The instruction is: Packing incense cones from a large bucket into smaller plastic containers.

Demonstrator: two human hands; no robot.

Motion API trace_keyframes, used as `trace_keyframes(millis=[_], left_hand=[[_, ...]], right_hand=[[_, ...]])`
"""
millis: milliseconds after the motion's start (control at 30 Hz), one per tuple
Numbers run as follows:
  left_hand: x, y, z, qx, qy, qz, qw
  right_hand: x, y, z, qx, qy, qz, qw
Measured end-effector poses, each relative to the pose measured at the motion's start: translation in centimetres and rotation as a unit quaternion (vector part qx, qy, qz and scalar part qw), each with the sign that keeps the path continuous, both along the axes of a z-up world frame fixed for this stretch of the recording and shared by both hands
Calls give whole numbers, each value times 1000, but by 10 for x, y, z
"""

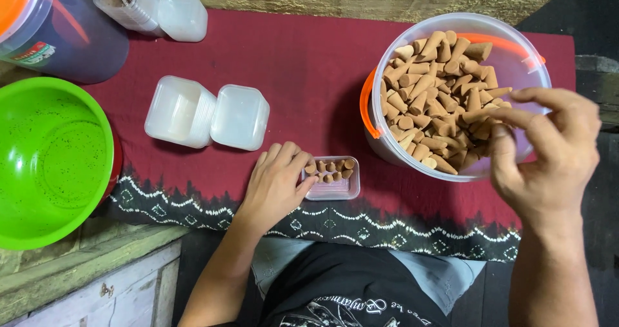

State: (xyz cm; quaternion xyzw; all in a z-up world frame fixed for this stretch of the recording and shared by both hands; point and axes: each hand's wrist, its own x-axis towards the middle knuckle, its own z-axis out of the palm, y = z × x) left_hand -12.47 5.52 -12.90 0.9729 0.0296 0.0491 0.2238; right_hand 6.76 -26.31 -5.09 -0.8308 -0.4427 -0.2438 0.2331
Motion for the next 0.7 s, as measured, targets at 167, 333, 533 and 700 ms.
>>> trace_keyframes(millis=[167,333,533,700], left_hand=[[6,-8,9,61,26,-34,997],[19,-17,-9,148,41,-49,987],[30,-16,-33,186,46,-50,980],[30,-13,-33,142,63,-57,986]], right_hand=[[3,-10,-1,0,38,-22,999],[-1,-4,-2,14,35,-13,999],[0,-4,-2,22,49,-9,999],[3,-4,-4,33,70,-2,997]])
